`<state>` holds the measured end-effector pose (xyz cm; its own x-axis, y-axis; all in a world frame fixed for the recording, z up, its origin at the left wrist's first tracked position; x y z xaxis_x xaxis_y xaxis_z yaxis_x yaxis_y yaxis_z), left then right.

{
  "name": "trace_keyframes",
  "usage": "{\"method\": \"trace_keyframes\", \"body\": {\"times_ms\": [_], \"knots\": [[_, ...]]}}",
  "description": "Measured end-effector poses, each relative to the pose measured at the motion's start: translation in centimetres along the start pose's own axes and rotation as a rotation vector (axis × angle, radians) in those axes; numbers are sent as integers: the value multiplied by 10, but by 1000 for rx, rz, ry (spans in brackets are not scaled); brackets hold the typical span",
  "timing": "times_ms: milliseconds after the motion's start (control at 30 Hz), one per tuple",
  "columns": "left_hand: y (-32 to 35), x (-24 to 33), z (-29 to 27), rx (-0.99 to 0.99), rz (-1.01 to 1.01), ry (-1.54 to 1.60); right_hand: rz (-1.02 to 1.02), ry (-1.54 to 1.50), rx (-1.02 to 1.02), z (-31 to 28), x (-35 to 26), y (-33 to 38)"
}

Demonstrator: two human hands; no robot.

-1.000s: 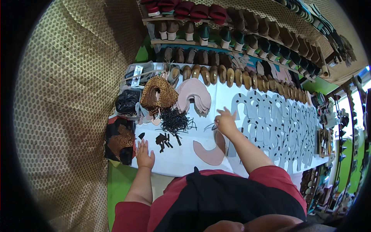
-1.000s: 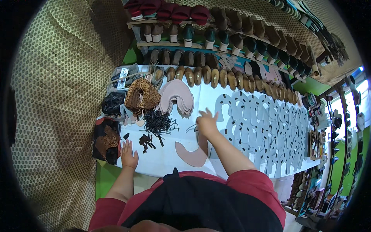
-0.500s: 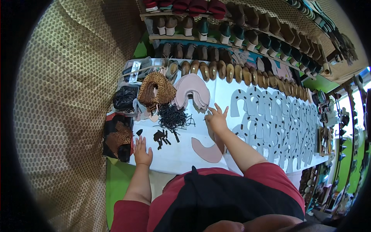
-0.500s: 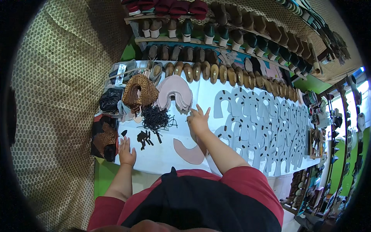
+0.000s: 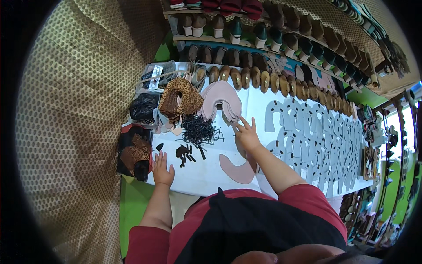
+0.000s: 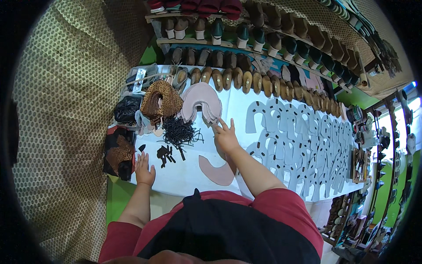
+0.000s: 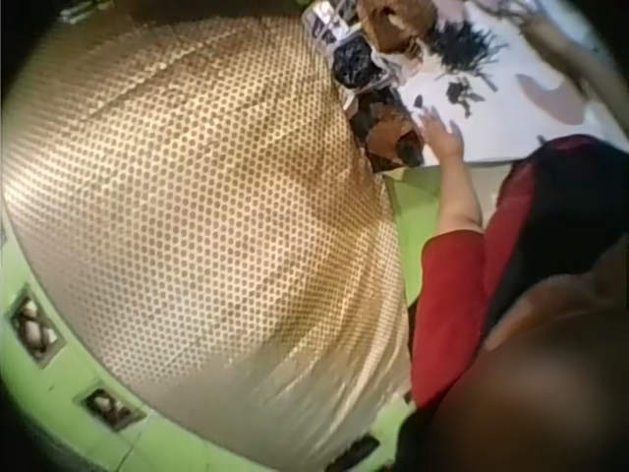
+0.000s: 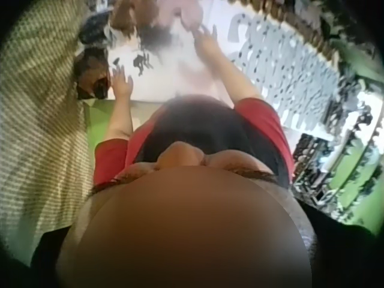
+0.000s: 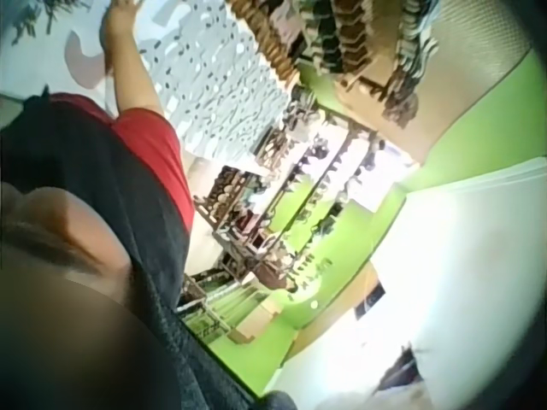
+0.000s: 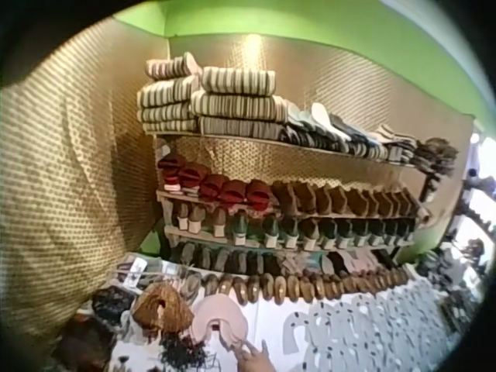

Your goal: Arranging and inspecting shoe upper components on a workbench in a manufacturing environment.

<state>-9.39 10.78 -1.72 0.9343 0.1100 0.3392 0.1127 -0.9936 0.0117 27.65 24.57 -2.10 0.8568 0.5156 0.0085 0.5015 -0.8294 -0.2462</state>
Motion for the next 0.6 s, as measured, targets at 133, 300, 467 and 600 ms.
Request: {"method": "trace_keyframes", "body": {"times_ms": [133, 300, 467, 600], "knots": [[-1, -1, 2, 1, 8, -14, -77, 81, 113, -4, -3, 4], [0, -3, 4, 3, 11, -17, 423, -292, 253, -68, 52, 23], [-1, -2, 5, 5, 19, -12, 680, -442, 475, -132, 126, 64], [0, -4, 6, 8, 13, -17, 773, -460, 570, -192, 150, 94]]}}
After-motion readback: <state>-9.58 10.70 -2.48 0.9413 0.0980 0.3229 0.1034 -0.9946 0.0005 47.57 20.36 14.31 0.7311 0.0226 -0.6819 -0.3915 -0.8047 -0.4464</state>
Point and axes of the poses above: each hand's wrist, its own y-axis away from the middle knuckle, its own z-axis out of the palm, x = y × z, the point moved 8 cm from there along -y, towards the middle knuckle, and after that the axes turned 3 degrees about y, right-handed, at the moved point
